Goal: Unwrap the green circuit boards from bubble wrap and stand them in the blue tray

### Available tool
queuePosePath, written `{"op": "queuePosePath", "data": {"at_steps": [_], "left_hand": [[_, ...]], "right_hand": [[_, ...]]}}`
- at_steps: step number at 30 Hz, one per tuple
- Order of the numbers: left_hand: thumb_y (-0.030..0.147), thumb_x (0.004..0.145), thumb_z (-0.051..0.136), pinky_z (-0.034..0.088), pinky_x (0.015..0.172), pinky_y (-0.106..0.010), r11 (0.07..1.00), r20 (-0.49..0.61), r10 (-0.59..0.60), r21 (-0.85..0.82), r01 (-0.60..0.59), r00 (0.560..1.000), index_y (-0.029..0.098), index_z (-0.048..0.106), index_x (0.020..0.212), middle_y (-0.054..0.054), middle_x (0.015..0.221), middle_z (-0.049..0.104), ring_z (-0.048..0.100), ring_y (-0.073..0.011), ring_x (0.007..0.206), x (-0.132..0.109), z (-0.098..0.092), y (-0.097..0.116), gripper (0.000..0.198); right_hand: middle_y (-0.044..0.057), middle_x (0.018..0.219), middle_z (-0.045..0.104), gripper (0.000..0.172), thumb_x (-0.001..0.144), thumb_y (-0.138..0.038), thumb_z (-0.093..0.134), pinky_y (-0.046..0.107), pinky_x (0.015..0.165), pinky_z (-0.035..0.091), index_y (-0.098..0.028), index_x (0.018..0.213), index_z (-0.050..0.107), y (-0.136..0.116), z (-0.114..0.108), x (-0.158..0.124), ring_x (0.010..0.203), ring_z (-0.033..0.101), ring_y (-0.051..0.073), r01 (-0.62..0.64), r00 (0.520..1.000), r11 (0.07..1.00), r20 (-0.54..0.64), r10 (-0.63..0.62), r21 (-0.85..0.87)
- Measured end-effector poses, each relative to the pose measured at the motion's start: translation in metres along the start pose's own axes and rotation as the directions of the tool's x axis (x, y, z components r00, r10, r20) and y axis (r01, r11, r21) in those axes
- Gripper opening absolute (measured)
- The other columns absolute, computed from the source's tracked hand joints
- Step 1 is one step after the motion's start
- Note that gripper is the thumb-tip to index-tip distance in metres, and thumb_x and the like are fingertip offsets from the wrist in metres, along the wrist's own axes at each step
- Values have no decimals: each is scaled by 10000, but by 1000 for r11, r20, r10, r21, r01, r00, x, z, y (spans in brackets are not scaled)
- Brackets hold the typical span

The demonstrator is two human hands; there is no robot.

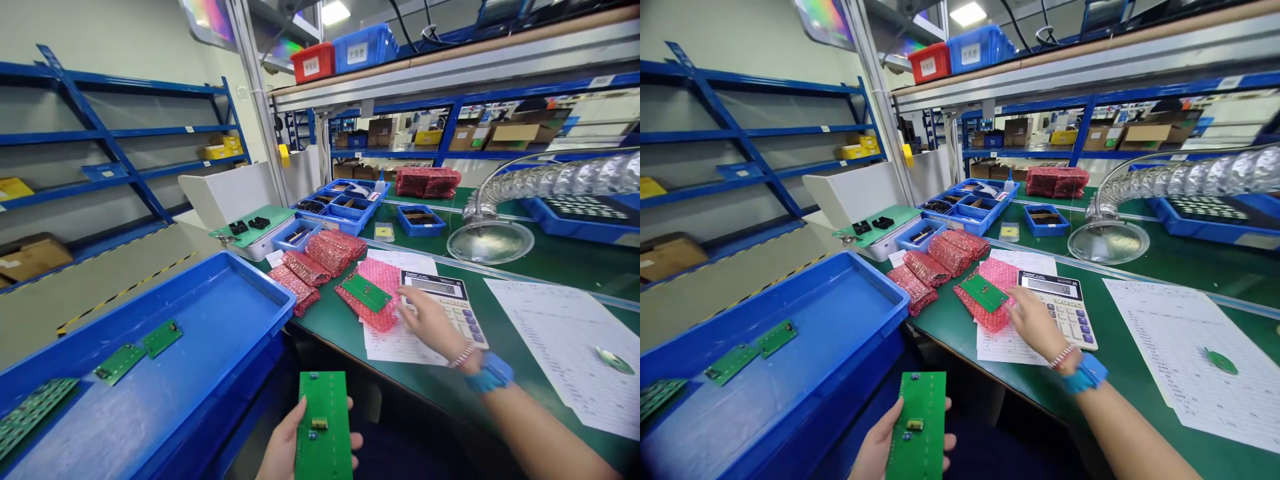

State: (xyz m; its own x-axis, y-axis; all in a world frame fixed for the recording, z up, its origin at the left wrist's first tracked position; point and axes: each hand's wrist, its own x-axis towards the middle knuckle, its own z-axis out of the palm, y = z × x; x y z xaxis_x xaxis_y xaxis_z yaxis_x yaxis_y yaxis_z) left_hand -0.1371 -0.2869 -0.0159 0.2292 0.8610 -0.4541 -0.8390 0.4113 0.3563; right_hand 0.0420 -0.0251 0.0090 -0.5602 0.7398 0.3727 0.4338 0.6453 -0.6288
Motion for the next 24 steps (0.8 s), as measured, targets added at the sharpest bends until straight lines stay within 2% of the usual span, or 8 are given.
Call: {"op": "queuePosePath", "data": {"at_steps": [3, 6, 8, 10, 14, 17, 20, 24], "left_hand": [[569, 841, 316, 443, 804, -373, 999, 124, 12, 31, -16, 992, 7, 495, 1234, -229, 1003, 650, 653, -286, 837, -10, 5, 0, 709], [617, 817, 324, 472, 752, -397, 989, 16, 147, 8, -148, 989, 46, 541, 1192, -198, 971, 665, 656, -293, 798, -28, 12, 18, 716], [583, 811, 392, 476, 787, -451, 954, -133, 298, 16, -298, 945, 118, 557, 1175, -166, 1085, 634, 626, -319, 915, -46, 19, 39, 613], [497, 801, 490, 491, 787, -458, 893, -322, 448, 113, -436, 834, 158, 559, 1156, -140, 1129, 616, 609, -319, 959, -64, 24, 62, 496], [263, 756, 611, 534, 588, -352, 764, -548, 641, 382, -520, 538, 184, 558, 1095, -74, 863, 675, 651, -210, 642, -88, 25, 105, 352], [161, 741, 591, 518, 493, -320, 718, -593, 689, 479, -505, 418, 198, 514, 1104, -28, 756, 651, 619, -174, 533, -91, 14, 133, 373], [99, 730, 557, 512, 485, -304, 702, -605, 703, 509, -498, 373, 182, 490, 1079, -7, 694, 624, 604, -159, 510, -84, -1, 159, 366], [36, 705, 514, 516, 556, -284, 666, -542, 741, 515, -540, 397, 152, 523, 912, -15, 697, 617, 608, -141, 551, -60, -19, 187, 238]], "right_hand": [[85, 1155, 547, 248, 782, -302, 563, 398, 1001, 335, -211, 1012, 585, -15, 39, 32, 1106, 477, 231, 4, 992, 1000, 125, -3, -6], [87, 1046, 574, 275, 776, -347, 597, 434, 895, 402, -162, 977, 577, -6, 62, 58, 976, 533, 214, -72, 976, 993, 197, 90, -98], [79, 959, 585, 332, 737, -356, 639, 424, 819, 432, -136, 977, 572, 2, 69, 69, 885, 556, 207, -109, 958, 979, 245, 151, -175], [99, 914, 579, 448, 636, -319, 714, 413, 769, 438, -114, 1008, 571, 4, 71, 74, 842, 563, 235, -118, 948, 964, 262, 181, -237], [170, 1092, 487, 722, 608, -279, 701, 400, 802, 410, -137, 1257, 418, -9, 65, 73, 963, 523, 299, -72, 978, 956, 166, 123, -286], [193, 1207, 405, 856, 638, -414, 673, 436, 862, 389, -148, 1347, 272, -20, 53, 76, 1091, 447, 335, -106, 994, 973, -11, 107, -204], [179, 1131, 506, 851, 584, -503, 695, 448, 806, 443, -128, 1273, 363, -31, 44, 84, 1013, 514, 331, -237, 966, 955, -58, 251, 182], [131, 890, 637, 443, 722, -433, 577, 375, 656, 513, -116, 1030, 545, -60, 49, 97, 750, 615, 236, -247, 969, 883, 130, 212, 399]]}}
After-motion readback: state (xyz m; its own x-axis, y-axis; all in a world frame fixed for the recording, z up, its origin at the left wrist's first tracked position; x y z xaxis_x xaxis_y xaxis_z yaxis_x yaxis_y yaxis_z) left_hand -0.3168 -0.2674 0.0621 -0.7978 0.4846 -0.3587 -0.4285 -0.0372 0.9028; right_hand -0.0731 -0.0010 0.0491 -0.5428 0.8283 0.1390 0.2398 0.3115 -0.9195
